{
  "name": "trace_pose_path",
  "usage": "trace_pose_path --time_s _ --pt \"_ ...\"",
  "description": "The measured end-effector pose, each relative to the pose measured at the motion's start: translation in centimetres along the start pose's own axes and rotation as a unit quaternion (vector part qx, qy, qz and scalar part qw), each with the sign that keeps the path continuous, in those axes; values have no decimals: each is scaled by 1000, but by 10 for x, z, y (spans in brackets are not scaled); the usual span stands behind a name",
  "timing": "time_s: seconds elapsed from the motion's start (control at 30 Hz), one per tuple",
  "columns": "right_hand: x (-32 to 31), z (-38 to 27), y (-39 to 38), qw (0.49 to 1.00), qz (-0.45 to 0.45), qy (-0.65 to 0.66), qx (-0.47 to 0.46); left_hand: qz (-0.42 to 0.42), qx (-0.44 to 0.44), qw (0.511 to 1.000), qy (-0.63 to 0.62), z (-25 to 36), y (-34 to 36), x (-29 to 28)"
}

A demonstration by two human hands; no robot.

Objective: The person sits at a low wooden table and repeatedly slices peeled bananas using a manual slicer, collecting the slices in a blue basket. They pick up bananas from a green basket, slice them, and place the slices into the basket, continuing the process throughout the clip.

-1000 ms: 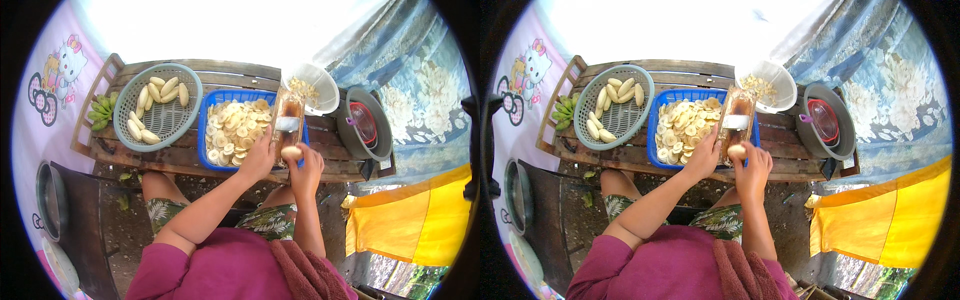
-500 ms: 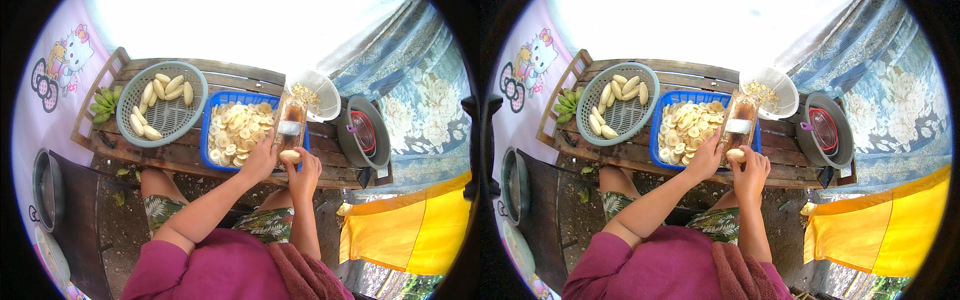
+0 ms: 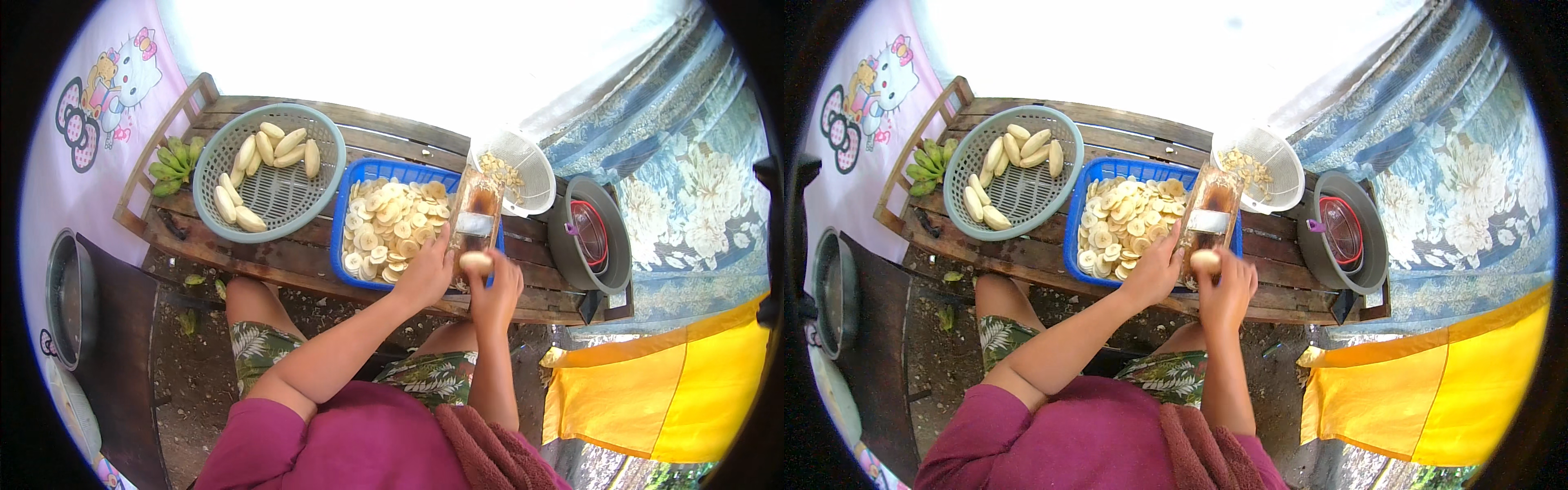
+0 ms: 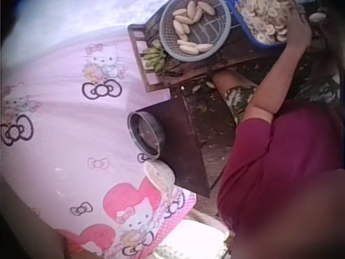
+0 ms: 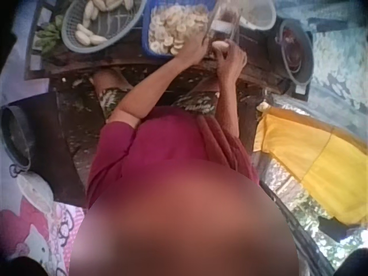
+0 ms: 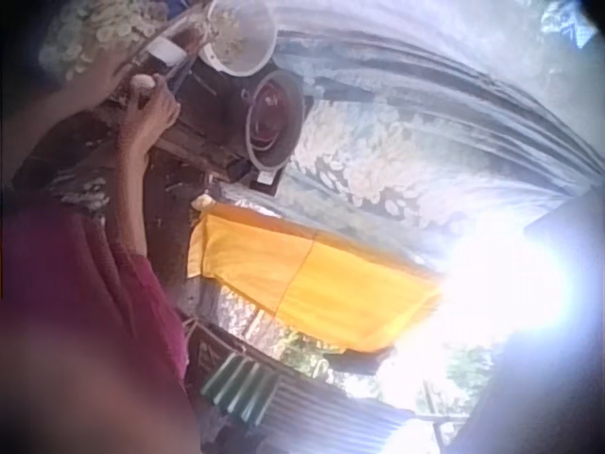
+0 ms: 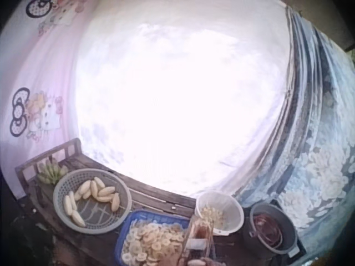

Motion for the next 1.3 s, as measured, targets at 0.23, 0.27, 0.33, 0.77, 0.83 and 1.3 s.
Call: trace_pose_path --time_s 0.23,0.27,0.33,0.77,0.83,1.3 --pt "18 25 103 997 29 72 13 -2 -10 1000 -8 -2 -1 1" --pt "19 30 113 998 24 56 29 0 -11 1000 -7 0 -1 -1" --pt "16 29 126 998 36 38 29 -4 -16 1000 -2 2 0 -5" --pt "22 25 112 997 4 69 24 6 -7 1000 -22 0 -2 0" --pt "25 28 131 993 0 114 26 7 -6 1000 -1 5 -2 -4" --pt "27 33 120 996 -13 89 21 21 3 1000 -4 4 -2 -4"
Point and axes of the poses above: each hand's wrist, its own y-axis towards the middle knuckle, its own x-axis out of the palm, z = x × y, the point moved 10 cm from there along y, towards the middle knuckle, and after that the axes turned 12 degrees about -z, right-handed, at the moved point
